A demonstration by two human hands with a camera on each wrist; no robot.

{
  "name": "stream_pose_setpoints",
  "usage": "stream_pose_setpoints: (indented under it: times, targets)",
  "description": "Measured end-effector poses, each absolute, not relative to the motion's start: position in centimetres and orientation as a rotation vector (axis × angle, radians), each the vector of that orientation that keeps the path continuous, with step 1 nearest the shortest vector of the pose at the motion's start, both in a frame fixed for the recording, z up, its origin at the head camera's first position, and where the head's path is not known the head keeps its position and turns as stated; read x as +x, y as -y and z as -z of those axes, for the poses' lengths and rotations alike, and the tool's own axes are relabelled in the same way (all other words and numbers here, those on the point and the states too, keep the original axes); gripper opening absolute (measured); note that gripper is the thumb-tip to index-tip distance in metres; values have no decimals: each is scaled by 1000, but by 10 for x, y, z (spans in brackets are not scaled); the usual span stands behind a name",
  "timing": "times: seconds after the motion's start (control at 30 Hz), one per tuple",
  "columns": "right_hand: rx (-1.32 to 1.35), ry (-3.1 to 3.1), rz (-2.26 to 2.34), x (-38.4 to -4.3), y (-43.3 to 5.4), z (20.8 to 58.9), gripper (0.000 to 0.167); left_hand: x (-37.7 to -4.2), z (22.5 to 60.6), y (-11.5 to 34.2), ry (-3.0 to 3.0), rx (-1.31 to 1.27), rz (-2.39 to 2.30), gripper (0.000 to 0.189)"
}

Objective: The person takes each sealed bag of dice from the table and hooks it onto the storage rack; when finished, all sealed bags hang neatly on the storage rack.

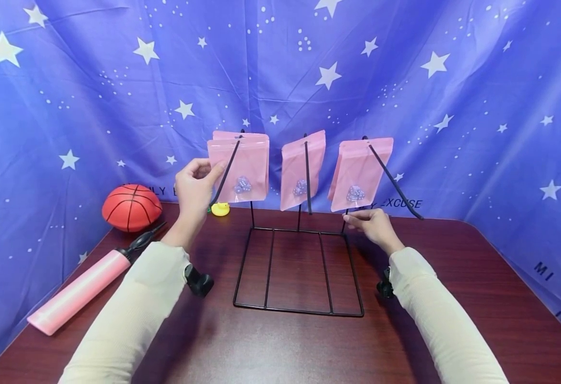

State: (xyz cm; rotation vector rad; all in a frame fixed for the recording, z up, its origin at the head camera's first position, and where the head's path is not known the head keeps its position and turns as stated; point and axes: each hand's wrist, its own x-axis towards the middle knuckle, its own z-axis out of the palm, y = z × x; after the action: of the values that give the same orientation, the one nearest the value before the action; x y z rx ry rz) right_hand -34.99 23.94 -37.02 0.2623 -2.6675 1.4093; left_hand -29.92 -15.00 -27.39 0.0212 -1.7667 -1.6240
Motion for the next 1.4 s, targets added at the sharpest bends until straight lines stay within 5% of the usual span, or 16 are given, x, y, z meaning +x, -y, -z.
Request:
stream_pose_setpoints:
  times: [1.4]
  targets:
    - [268, 2694, -1350, -348, -240, 370, 36, -304, 282, 156, 1832, 60, 1381, 34]
